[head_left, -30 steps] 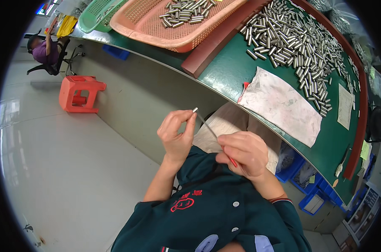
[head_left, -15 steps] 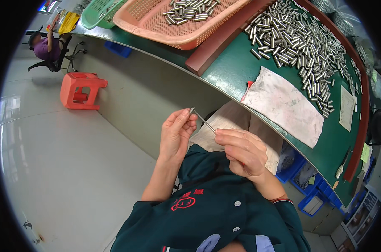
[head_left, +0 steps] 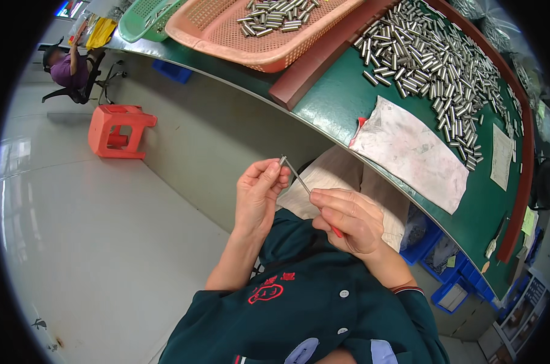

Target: Inspecting and cleaning small metal tubes with a thin metal rod.

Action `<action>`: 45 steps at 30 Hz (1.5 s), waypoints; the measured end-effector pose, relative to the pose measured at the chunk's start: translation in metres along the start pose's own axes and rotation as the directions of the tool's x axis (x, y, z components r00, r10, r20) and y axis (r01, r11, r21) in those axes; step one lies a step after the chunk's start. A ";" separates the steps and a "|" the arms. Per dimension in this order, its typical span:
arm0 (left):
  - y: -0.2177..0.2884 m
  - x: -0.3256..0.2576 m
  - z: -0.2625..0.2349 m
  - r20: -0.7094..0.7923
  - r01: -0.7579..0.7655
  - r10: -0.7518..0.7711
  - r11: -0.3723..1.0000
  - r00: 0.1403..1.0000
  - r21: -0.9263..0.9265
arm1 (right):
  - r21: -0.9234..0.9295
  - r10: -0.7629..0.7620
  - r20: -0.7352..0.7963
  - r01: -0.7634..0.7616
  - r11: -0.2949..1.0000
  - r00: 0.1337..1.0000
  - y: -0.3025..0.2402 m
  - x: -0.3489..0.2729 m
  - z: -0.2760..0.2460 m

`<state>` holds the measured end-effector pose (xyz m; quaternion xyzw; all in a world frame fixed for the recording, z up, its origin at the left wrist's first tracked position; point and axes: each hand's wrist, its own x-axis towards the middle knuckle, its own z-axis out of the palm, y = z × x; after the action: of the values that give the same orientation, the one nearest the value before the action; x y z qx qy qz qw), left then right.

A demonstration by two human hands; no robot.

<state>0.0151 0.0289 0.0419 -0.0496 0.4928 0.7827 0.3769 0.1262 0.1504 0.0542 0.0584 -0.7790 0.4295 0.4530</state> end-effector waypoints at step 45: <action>-0.008 0.009 -0.012 0.088 -0.145 0.141 0.989 0.986 0.042 | 0.034 0.007 -0.038 -0.006 0.999 0.999 0.002 -0.005 0.000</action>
<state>0.0104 0.0260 0.0264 0.0284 0.4975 0.7970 0.3414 0.1284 0.1504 0.0490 0.0555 -0.7629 0.4453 0.4654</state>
